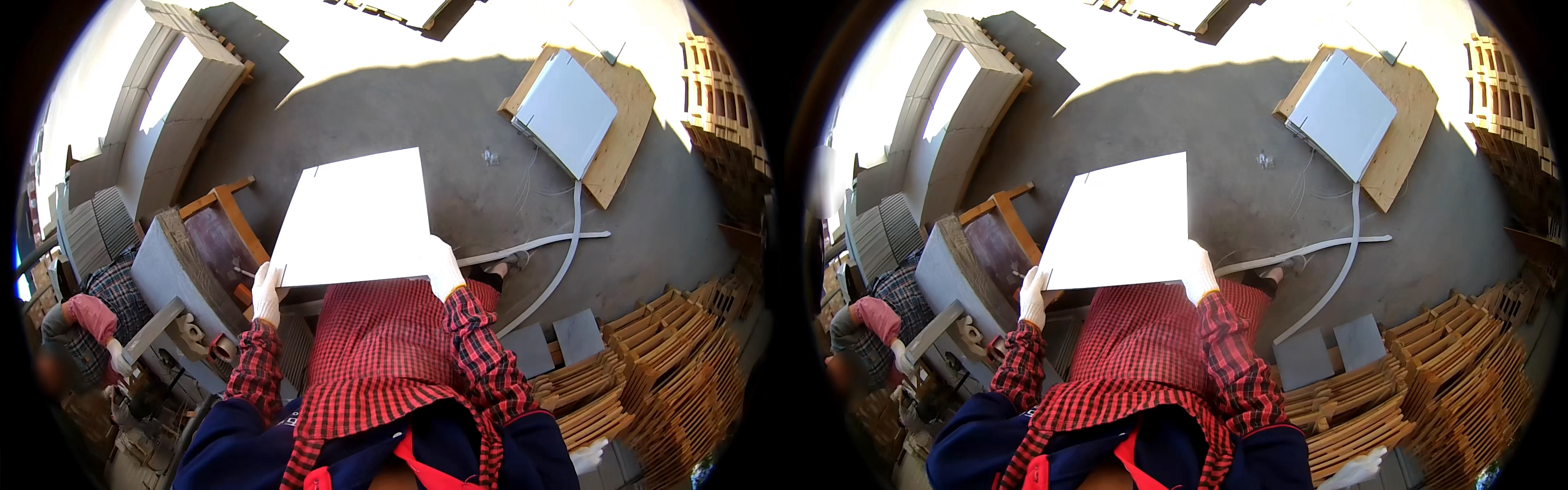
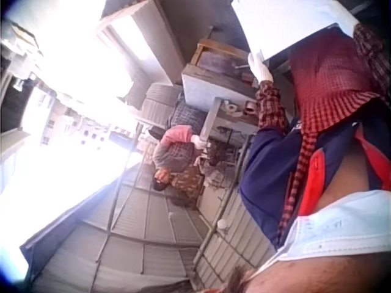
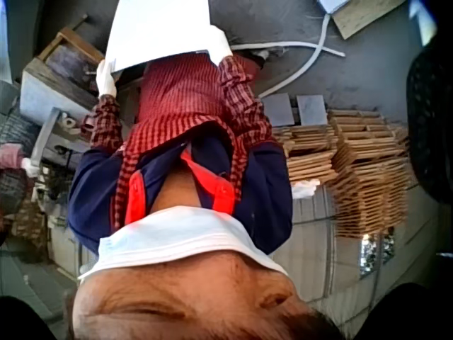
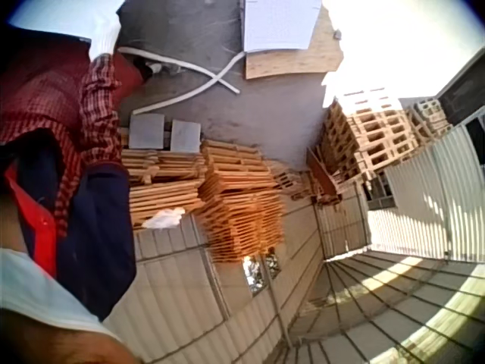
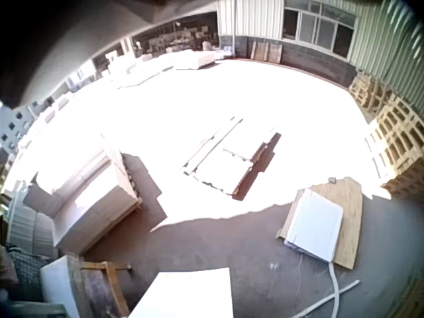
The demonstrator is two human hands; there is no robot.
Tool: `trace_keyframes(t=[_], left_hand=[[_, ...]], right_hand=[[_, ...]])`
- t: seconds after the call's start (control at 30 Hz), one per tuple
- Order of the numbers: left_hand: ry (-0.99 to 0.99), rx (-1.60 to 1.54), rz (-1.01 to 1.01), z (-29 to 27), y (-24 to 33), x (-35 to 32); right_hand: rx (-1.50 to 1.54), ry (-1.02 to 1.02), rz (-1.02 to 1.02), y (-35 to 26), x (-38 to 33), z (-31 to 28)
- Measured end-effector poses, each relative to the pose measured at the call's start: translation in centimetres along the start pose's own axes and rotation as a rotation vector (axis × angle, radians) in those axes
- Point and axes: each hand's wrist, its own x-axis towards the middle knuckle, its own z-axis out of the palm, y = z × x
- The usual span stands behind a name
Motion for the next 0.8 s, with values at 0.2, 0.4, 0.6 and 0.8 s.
trace_keyframes(t=[0.2, 0.4, 0.6, 0.8], left_hand=[[-0.067, -0.083, -0.055, 0.7, -0.2, 0.9], [-0.164, -0.120, 0.133, 7.2, 6.5, -1.5], [-0.229, -0.361, 0.204, 9.2, 16.2, -8.4], [-0.062, -0.625, 0.126, 8.1, 17.2, -14.4]], right_hand=[[-0.139, 0.086, -0.136, -0.1, -2.3, -1.0], [-0.265, 0.256, -0.320, -7.3, -4.1, -5.5], [-1.200, 0.173, -0.660, -21.4, -7.5, -5.6], [-1.517, -0.549, -1.106, -34.7, -7.5, -0.5]])
